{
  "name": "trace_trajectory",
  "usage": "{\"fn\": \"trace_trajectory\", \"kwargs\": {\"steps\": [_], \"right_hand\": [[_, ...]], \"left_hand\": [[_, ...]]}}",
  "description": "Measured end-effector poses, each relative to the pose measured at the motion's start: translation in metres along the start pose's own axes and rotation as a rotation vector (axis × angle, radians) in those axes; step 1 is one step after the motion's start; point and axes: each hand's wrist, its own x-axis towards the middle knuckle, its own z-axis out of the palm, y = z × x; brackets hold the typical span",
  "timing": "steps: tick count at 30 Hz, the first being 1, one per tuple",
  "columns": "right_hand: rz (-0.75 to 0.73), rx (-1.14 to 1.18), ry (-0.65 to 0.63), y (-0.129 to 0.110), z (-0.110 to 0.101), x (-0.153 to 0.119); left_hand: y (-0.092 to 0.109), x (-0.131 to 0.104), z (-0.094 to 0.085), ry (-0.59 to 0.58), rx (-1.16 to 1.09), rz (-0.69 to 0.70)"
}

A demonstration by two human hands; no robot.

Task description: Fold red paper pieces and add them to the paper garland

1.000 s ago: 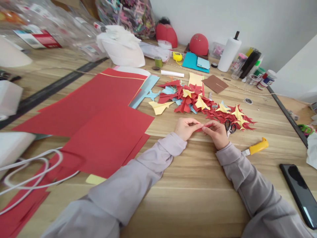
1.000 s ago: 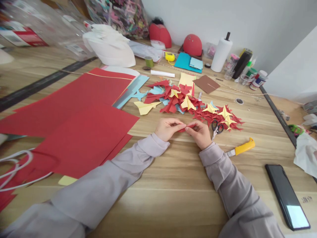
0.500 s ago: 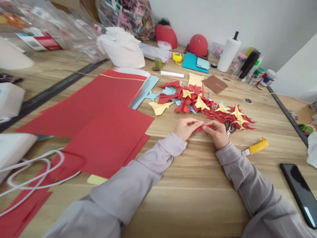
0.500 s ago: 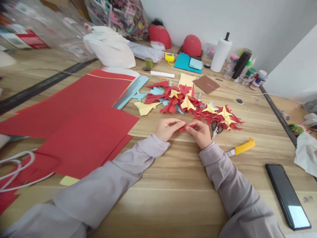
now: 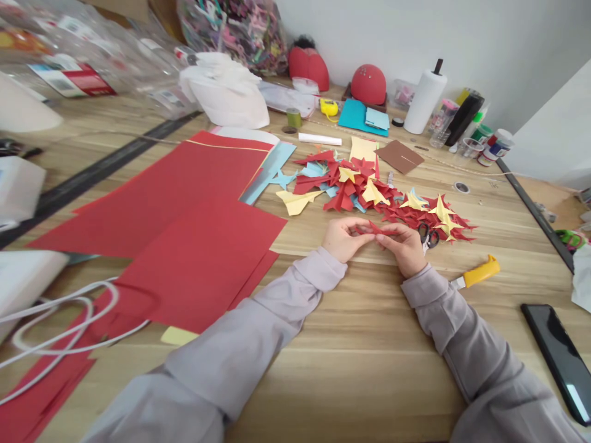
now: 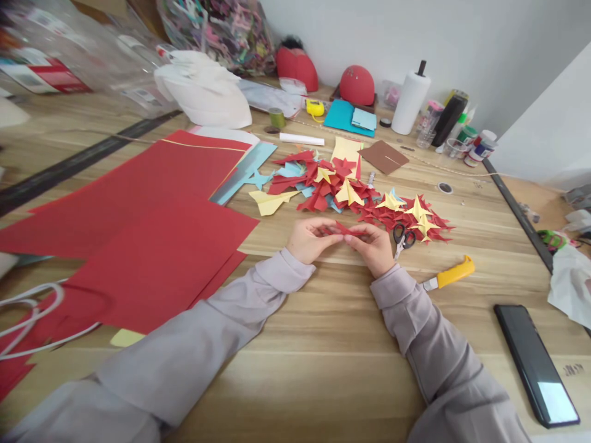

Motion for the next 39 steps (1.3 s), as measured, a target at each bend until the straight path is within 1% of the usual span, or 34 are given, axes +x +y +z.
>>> {"fn": "trace_trajectory", "kwargs": {"steps": [13,18,23,27,31,36,39], "right_hand": [[-0.057,-0.076,-0.016,-0.0004,-0.0006,-0.0025],[-0.045,-0.056,-0.014,-0.0012,-0.0011,-0.0021],[-0.039,-0.033,-0.009,-0.0009,-0.0005,-0.0013],[-0.045,-0.036,0.016,-0.0004,-0.0003,-0.0014],[-0.048,-0.056,0.035,-0.0021,0.0003,-0.0018],[-0.028,-0.062,0.049,-0.0015,0.001,-0.0014],[0.039,0.02,0.032,0.0012,-0.0002,-0.0005]], "left_hand": [[-0.0042,0.0021,-0.0014,-0.06,-0.015,0.009],[-0.005,0.0024,-0.001,-0.05,-0.009,-0.008],[-0.0042,0.0026,-0.0014,-0.043,-0.051,-0.042],[-0.0028,0.0024,-0.0016,-0.052,-0.09,-0.062],[-0.0026,0.0025,-0.002,-0.056,-0.081,-0.061],[-0.0033,0.0029,-0.0023,-0.063,-0.088,-0.054],[-0.0028,0.0032,-0.002,-0.033,-0.087,-0.07]]}}
